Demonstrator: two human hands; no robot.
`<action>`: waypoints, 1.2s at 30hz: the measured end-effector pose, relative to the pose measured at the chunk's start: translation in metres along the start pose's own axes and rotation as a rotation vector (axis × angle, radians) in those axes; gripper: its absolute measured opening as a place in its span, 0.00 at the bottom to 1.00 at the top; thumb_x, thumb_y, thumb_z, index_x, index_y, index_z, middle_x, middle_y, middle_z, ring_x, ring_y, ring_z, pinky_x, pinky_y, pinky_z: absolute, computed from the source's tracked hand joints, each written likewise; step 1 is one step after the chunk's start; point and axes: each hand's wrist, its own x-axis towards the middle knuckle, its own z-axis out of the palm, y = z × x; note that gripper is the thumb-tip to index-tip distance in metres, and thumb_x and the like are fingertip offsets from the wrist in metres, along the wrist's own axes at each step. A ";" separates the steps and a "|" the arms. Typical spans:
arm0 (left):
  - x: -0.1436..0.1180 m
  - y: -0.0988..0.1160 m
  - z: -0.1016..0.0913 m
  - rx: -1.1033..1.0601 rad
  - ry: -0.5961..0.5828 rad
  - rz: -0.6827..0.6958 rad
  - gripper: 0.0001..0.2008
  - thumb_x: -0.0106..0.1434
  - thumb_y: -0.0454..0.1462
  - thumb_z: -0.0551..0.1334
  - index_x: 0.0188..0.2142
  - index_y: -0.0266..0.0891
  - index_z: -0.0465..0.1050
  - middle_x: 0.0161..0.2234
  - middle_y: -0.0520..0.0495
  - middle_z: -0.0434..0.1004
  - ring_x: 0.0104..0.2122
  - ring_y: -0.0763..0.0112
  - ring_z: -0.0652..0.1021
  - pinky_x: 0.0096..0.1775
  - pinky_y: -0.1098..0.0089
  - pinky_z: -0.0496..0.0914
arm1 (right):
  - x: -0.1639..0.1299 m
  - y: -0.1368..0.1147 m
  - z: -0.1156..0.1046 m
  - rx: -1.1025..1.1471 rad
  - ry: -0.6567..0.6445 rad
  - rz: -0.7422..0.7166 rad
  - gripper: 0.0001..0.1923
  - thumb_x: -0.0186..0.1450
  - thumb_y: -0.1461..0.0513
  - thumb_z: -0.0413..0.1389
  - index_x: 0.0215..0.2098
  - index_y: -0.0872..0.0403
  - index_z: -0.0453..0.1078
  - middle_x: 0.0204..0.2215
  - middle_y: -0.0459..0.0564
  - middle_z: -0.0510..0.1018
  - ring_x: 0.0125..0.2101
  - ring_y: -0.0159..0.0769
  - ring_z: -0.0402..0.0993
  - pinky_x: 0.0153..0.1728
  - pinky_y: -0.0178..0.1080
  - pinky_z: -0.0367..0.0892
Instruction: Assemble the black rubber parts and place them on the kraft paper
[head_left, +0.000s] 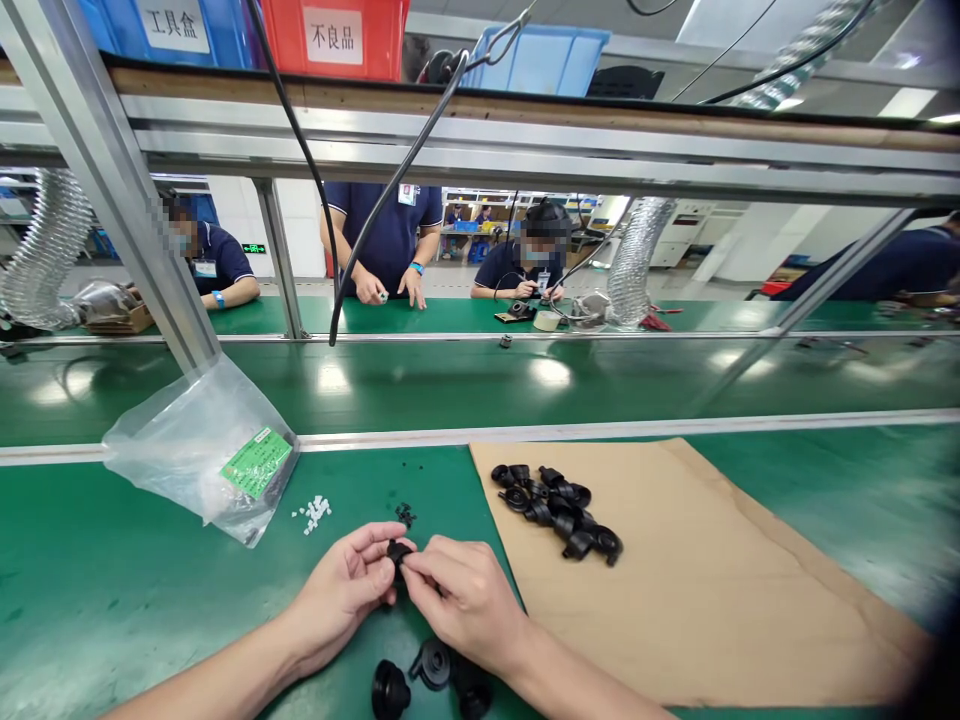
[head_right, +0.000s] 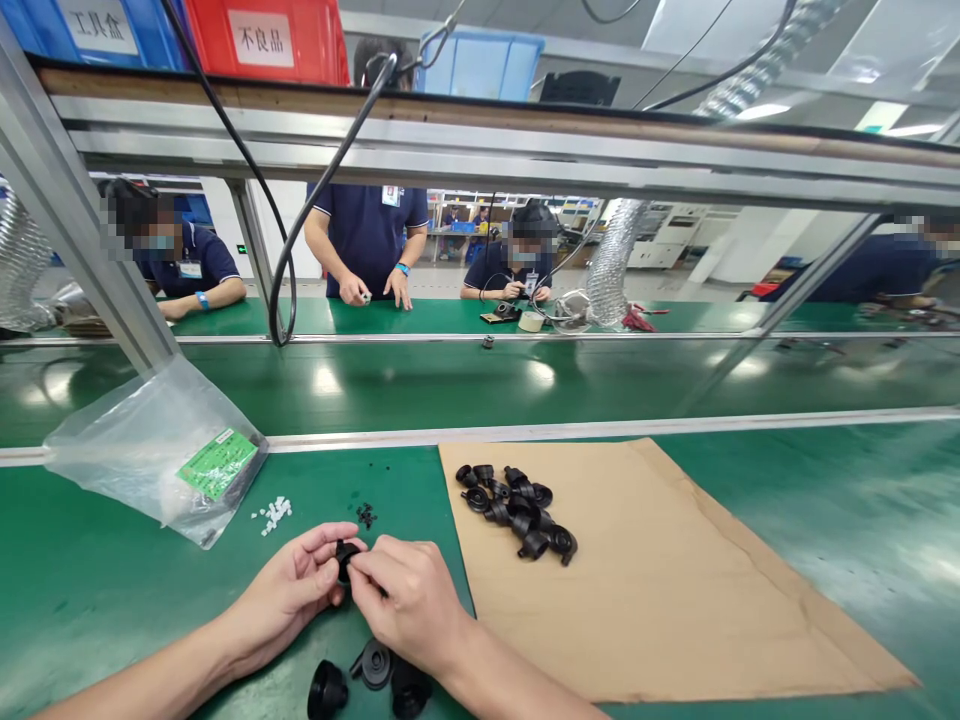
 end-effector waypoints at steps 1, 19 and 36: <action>0.000 0.000 0.000 -0.001 0.002 0.000 0.27 0.55 0.41 0.80 0.53 0.41 0.79 0.46 0.43 0.80 0.37 0.71 0.75 0.39 0.70 0.68 | 0.000 0.000 0.000 -0.005 0.001 -0.005 0.17 0.74 0.66 0.51 0.29 0.52 0.75 0.21 0.44 0.71 0.21 0.30 0.65 0.24 0.37 0.56; 0.001 -0.003 -0.001 0.073 0.040 0.045 0.27 0.53 0.42 0.80 0.51 0.39 0.79 0.40 0.46 0.80 0.30 0.76 0.72 0.36 0.73 0.67 | -0.004 -0.001 0.004 -0.130 -0.020 -0.039 0.17 0.76 0.66 0.51 0.29 0.52 0.73 0.22 0.45 0.73 0.21 0.31 0.68 0.26 0.36 0.58; -0.010 0.006 0.007 0.778 0.176 0.257 0.18 0.66 0.44 0.67 0.52 0.39 0.78 0.44 0.40 0.82 0.35 0.63 0.80 0.39 0.66 0.74 | -0.005 0.009 0.009 0.333 -0.153 0.541 0.09 0.69 0.60 0.57 0.34 0.53 0.79 0.17 0.40 0.70 0.18 0.29 0.61 0.21 0.32 0.56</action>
